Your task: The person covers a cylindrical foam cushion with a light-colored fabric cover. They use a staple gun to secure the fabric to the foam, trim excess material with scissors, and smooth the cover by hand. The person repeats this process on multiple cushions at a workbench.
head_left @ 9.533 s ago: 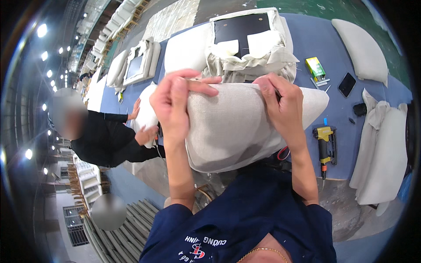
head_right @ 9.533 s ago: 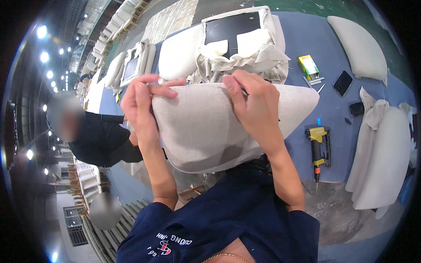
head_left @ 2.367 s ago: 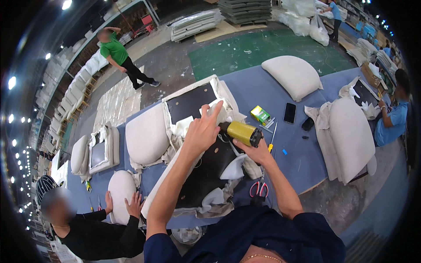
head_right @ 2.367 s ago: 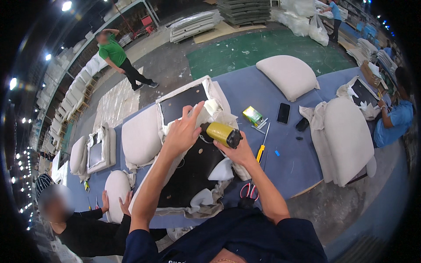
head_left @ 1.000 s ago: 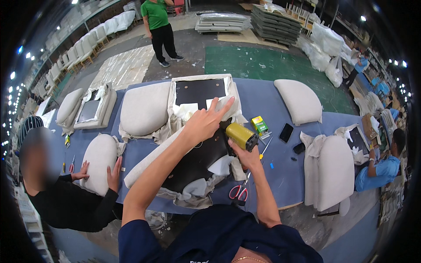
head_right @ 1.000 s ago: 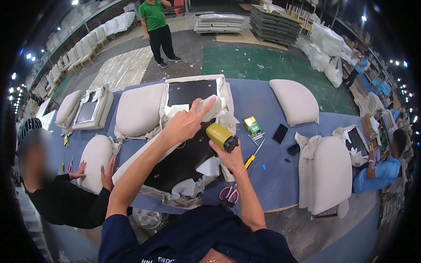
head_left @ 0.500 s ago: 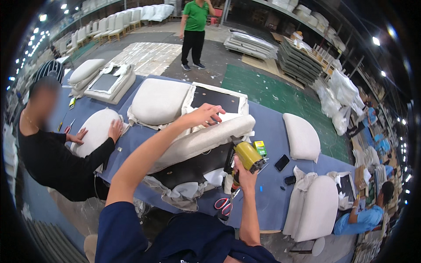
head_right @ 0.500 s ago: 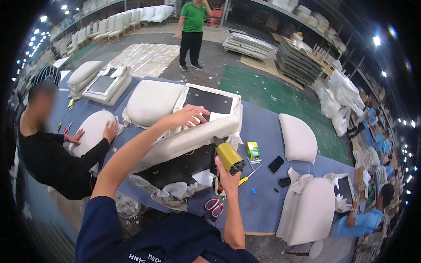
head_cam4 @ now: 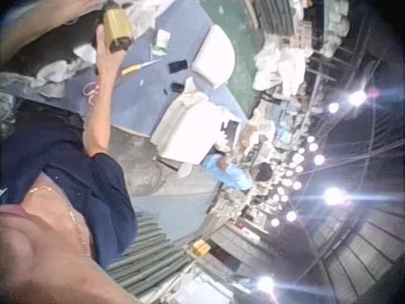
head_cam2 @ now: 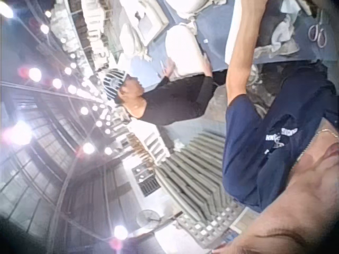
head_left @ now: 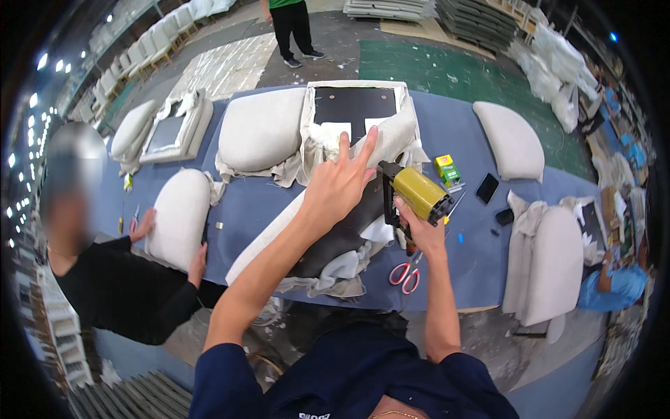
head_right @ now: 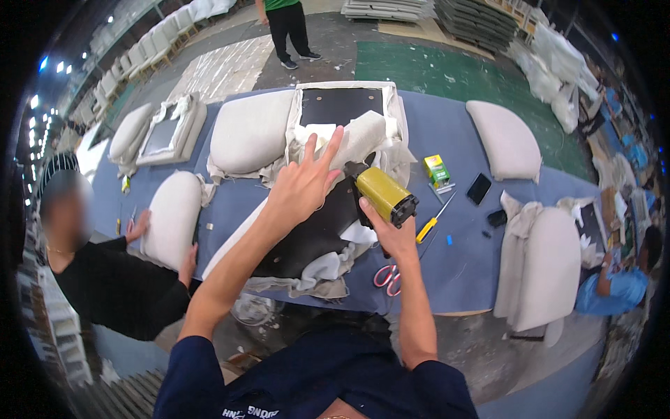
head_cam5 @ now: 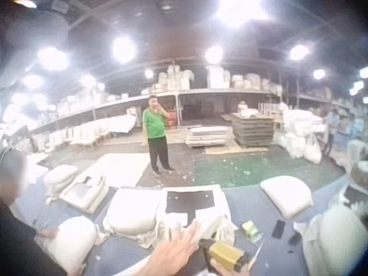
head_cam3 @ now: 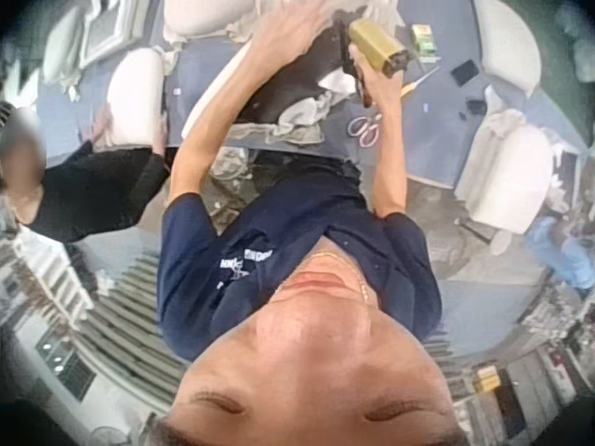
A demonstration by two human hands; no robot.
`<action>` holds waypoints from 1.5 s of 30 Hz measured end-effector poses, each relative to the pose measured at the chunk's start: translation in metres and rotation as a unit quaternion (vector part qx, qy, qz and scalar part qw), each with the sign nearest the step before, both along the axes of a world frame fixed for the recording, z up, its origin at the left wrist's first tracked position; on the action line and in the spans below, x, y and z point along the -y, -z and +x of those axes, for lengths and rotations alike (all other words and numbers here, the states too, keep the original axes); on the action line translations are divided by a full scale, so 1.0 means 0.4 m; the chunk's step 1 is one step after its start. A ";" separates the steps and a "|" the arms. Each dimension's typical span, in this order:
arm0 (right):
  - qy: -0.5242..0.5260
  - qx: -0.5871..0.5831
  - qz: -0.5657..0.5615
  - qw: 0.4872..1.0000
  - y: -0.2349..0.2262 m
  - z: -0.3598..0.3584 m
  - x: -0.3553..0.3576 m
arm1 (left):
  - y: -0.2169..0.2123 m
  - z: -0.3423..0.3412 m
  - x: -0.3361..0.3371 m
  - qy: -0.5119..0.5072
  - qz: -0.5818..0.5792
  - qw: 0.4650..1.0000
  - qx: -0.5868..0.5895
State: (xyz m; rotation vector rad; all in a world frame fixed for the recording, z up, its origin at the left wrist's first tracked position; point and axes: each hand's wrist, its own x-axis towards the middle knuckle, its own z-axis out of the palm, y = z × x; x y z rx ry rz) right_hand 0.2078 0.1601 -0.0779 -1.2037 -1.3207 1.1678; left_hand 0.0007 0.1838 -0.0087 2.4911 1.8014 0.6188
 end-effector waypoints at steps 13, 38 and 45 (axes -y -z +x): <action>-0.033 0.030 0.068 0.997 -0.027 -0.018 0.079 | -0.069 -0.008 0.026 0.094 -0.085 0.991 -0.048; -0.047 0.009 0.149 0.988 0.055 -0.195 0.149 | -0.018 -0.125 0.097 -0.067 -0.077 0.995 0.011; 0.014 -0.061 0.121 0.991 0.025 -0.172 0.092 | -0.011 -0.143 0.076 -0.013 -0.016 0.998 -0.065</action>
